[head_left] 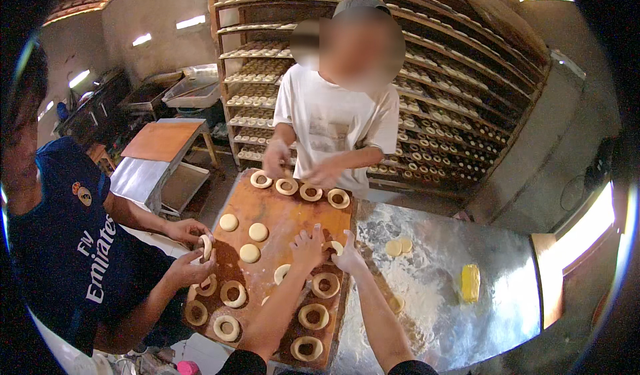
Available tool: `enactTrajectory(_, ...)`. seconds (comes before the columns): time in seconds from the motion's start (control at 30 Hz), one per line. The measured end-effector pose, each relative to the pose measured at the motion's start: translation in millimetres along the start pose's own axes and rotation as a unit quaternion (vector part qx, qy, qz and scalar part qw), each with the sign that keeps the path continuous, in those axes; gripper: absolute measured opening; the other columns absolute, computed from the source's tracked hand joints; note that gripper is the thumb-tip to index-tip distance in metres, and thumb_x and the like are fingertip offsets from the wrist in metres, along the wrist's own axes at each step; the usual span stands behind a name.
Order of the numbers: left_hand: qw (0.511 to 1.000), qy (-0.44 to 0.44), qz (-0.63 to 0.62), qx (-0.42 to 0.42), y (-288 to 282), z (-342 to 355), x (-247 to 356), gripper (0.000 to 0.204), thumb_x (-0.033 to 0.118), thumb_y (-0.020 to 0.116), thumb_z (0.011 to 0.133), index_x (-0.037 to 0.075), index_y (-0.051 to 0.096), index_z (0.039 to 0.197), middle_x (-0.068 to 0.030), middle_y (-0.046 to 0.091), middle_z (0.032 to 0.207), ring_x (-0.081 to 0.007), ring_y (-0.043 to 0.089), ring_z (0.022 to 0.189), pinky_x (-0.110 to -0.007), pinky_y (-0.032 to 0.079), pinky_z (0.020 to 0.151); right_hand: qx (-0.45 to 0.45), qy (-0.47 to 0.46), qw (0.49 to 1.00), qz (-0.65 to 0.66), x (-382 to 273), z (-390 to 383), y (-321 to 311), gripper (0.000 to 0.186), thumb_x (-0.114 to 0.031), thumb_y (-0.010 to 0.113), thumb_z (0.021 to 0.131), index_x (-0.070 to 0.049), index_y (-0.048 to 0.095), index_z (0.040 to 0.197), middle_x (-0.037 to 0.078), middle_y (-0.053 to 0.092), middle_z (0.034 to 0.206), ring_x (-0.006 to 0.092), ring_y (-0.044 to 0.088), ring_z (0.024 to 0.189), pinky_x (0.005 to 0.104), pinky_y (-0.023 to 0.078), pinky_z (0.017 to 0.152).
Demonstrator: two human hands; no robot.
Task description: The person shapes small dough pieces into rings by hand and places them on a wooden board. Two coworkers also shape dough and load trays onto a multi-tier rack in the background.
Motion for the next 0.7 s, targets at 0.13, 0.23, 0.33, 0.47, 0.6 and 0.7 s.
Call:
enactTrajectory(0.13,1.0,0.004,-0.016,-0.026,-17.6,1.1,10.4,0.095,0.047,0.08,0.075,0.018,0.033,0.151,-0.0193,0.051,0.127,-0.0401,0.05,0.116,-0.06,0.038,0.094,0.1,-0.057,0.993,-0.006,11.6,-40.8,-44.8,0.091,-0.045,0.07,0.085,-0.016,0.02,0.156,0.027,0.038,0.151,0.045,0.041,0.137,0.0518,0.036,0.112)
enactTrajectory(0.23,0.996,-0.011,-0.021,-0.084,-23.7,-1.5,16.1,0.097,0.047,0.081,0.074,0.017,0.032,0.152,-0.0202,0.05,0.133,-0.0409,0.048,0.122,-0.06,0.037,0.1,0.145,0.041,0.982,-0.11,76.1,-116.1,-89.5,0.074,-0.039,0.071,0.085,-0.006,0.041,0.144,0.026,0.052,0.139,0.0432,0.049,0.13,0.0535,0.038,0.107)
enactTrajectory(0.33,0.994,-0.026,-0.015,-0.1,-31.9,-0.9,15.9,0.094,0.043,0.079,0.076,0.015,0.032,0.152,-0.0209,0.049,0.135,-0.0395,0.048,0.124,-0.059,0.037,0.103,0.103,0.07,0.964,-0.234,119.8,-170.9,-101.0,0.066,-0.041,0.07,0.085,-0.005,0.048,0.136,0.024,0.055,0.136,0.0402,0.049,0.13,0.0559,0.038,0.105)
enactTrajectory(0.47,0.996,-0.022,-0.064,0.067,-69.3,-22.9,28.7,0.073,0.033,0.07,0.086,0.009,0.037,0.147,-0.0232,0.052,0.132,-0.0388,0.05,0.121,-0.057,0.04,0.098,0.038,-0.064,0.97,-0.231,127.8,-182.2,-104.2,0.056,-0.037,0.069,0.086,-0.004,0.053,0.128,0.024,0.056,0.133,0.0424,0.051,0.126,0.0548,0.042,0.101)
enactTrajectory(0.6,0.966,-0.028,-0.253,0.053,-84.3,-110.4,97.9,0.05,0.03,0.062,0.094,0.0,0.052,0.133,-0.02,0.065,0.107,-0.0351,0.062,0.099,-0.048,0.047,0.087,-0.062,-0.078,0.995,0.004,133.8,-186.4,-110.9,0.051,-0.019,0.074,0.085,-0.005,0.048,0.127,0.019,0.061,0.121,0.0344,0.06,0.113,0.0459,0.049,0.092)
enactTrajectory(0.7,0.906,0.043,-0.395,-0.147,-75.9,-181.6,179.3,0.049,0.04,0.066,0.094,-0.002,0.062,0.12,-0.0153,0.068,0.086,-0.0263,0.067,0.079,-0.039,0.052,0.072,-0.027,-0.151,0.968,0.2,137.7,-212.6,-133.7,0.061,-0.007,0.075,0.084,-0.006,0.039,0.133,0.013,0.062,0.112,0.0247,0.062,0.105,0.0379,0.051,0.087)
Point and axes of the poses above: each hand's wrist, its own z-axis towards the middle knuckle, its own y-axis out of the palm, x = y × z, the point moved 6 cm from there along z, towards the middle knuckle
